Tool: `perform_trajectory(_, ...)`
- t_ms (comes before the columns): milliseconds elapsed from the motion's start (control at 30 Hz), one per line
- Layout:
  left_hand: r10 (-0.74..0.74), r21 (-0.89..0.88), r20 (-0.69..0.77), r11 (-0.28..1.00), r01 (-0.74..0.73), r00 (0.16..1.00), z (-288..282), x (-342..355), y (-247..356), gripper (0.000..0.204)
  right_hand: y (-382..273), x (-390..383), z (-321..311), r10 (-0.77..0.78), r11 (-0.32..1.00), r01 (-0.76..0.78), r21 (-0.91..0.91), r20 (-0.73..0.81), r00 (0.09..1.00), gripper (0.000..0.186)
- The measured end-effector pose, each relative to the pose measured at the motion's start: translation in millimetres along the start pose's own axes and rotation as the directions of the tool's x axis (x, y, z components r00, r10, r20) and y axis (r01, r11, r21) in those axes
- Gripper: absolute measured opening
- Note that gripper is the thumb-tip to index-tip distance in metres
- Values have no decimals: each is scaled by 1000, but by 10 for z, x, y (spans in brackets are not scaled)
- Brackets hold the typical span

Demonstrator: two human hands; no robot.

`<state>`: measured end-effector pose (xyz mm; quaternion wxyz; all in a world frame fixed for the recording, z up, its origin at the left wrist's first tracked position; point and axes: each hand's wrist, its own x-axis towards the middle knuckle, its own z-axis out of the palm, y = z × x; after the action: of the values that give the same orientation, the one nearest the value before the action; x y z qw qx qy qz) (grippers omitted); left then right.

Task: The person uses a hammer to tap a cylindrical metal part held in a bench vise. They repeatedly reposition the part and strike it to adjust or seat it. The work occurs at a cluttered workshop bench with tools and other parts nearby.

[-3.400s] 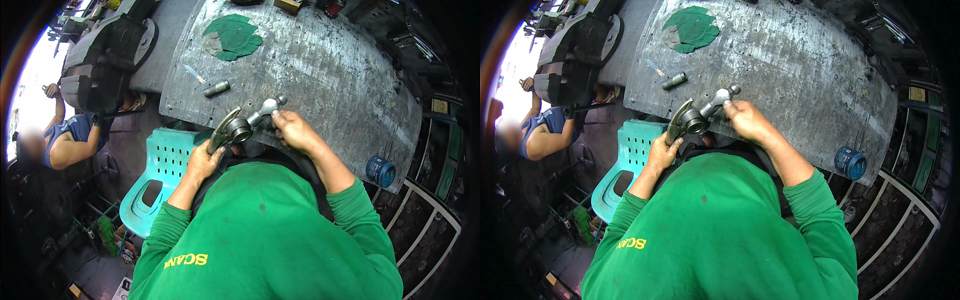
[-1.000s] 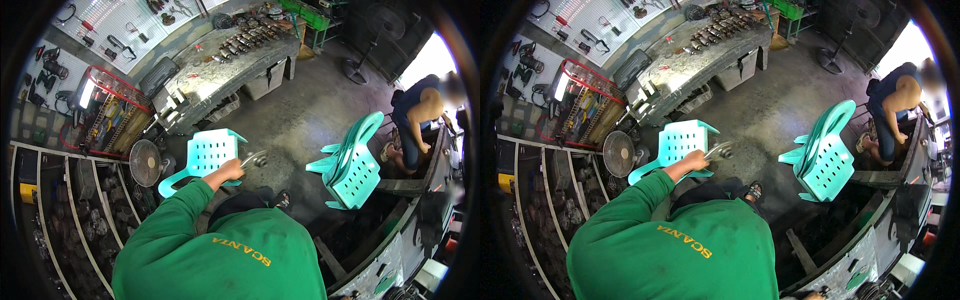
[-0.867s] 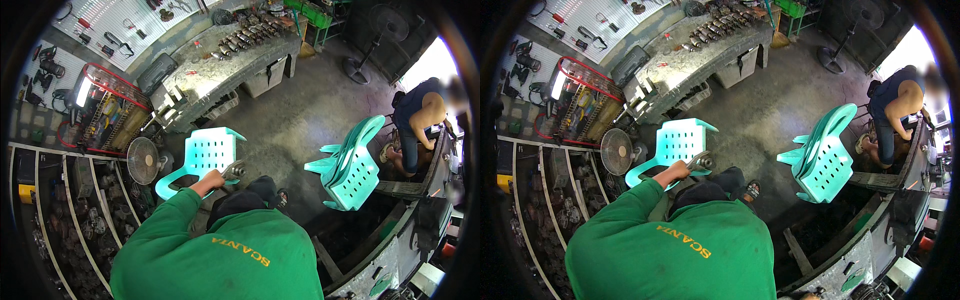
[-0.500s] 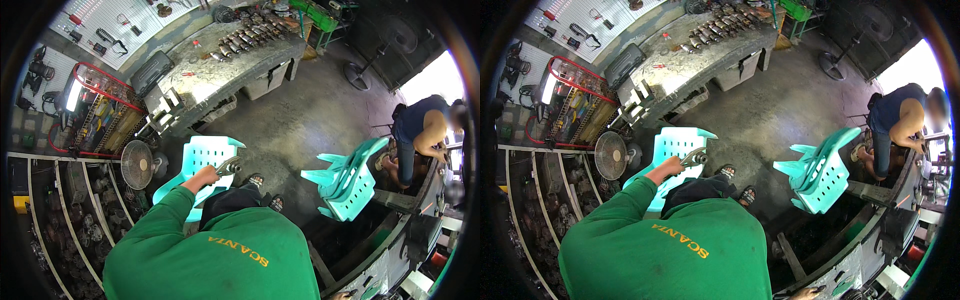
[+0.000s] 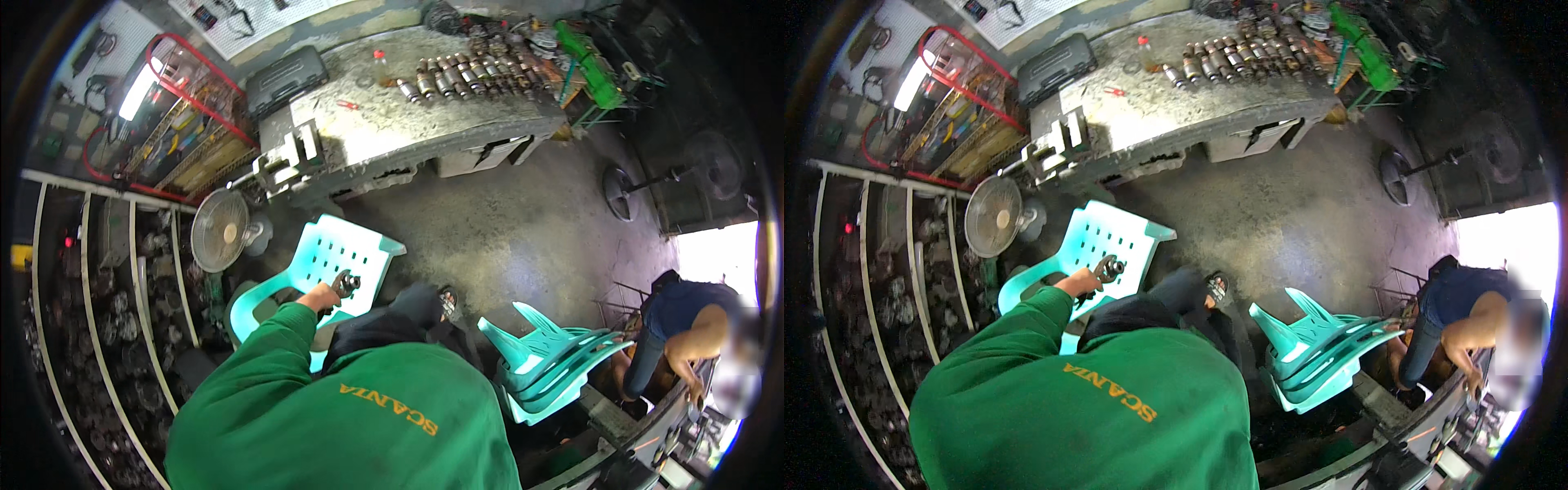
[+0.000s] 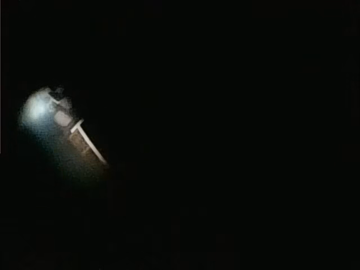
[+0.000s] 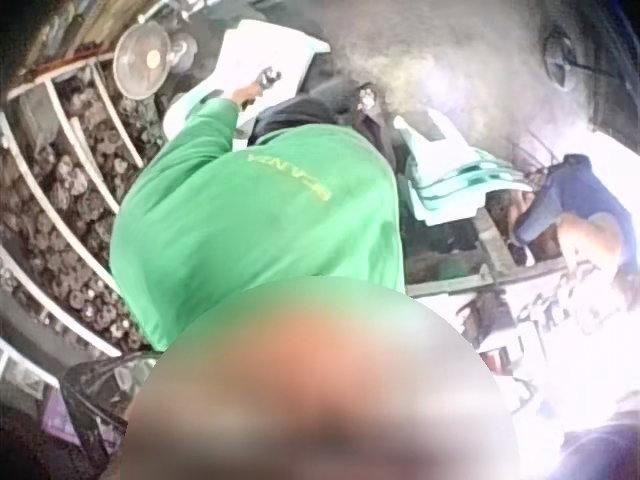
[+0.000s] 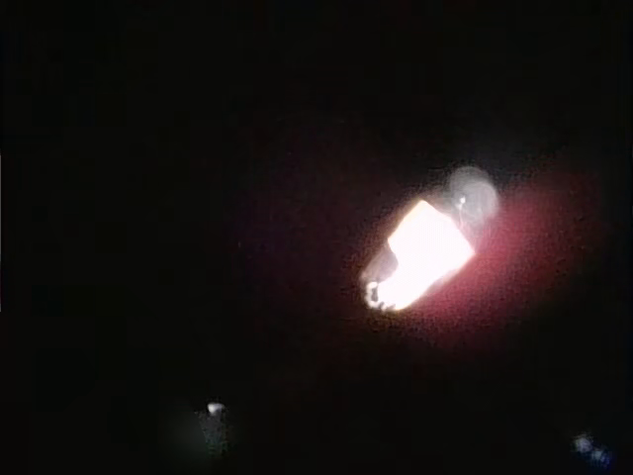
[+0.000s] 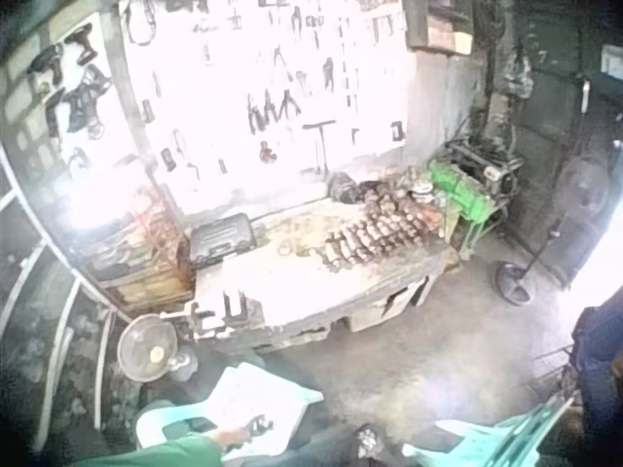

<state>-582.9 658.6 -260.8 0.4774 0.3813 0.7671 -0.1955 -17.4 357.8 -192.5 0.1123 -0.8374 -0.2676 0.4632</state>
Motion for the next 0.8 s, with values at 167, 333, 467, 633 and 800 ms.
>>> perform_trajectory(167,-25,-230,-51,973,13,998,-247,-552,-209,36,-474,931,-244,-68,984,91,-151,153,986,36)
perform_trajectory(333,40,-472,-232,869,-149,972,-881,-848,93,33,-1053,1607,-271,-94,956,158,-247,253,963,37)
perform_trajectory(467,186,-383,-460,841,-382,868,-1646,-608,371,34,-1461,2025,-67,-106,937,189,-292,279,954,39)
perform_trajectory(633,245,-383,-543,779,-496,803,-2731,239,611,40,-2016,2438,401,-131,898,234,-372,280,951,40)
perform_trajectory(800,351,-346,-435,785,-513,829,-3548,1157,639,51,-2612,2752,1246,231,930,-231,-286,-33,972,40)
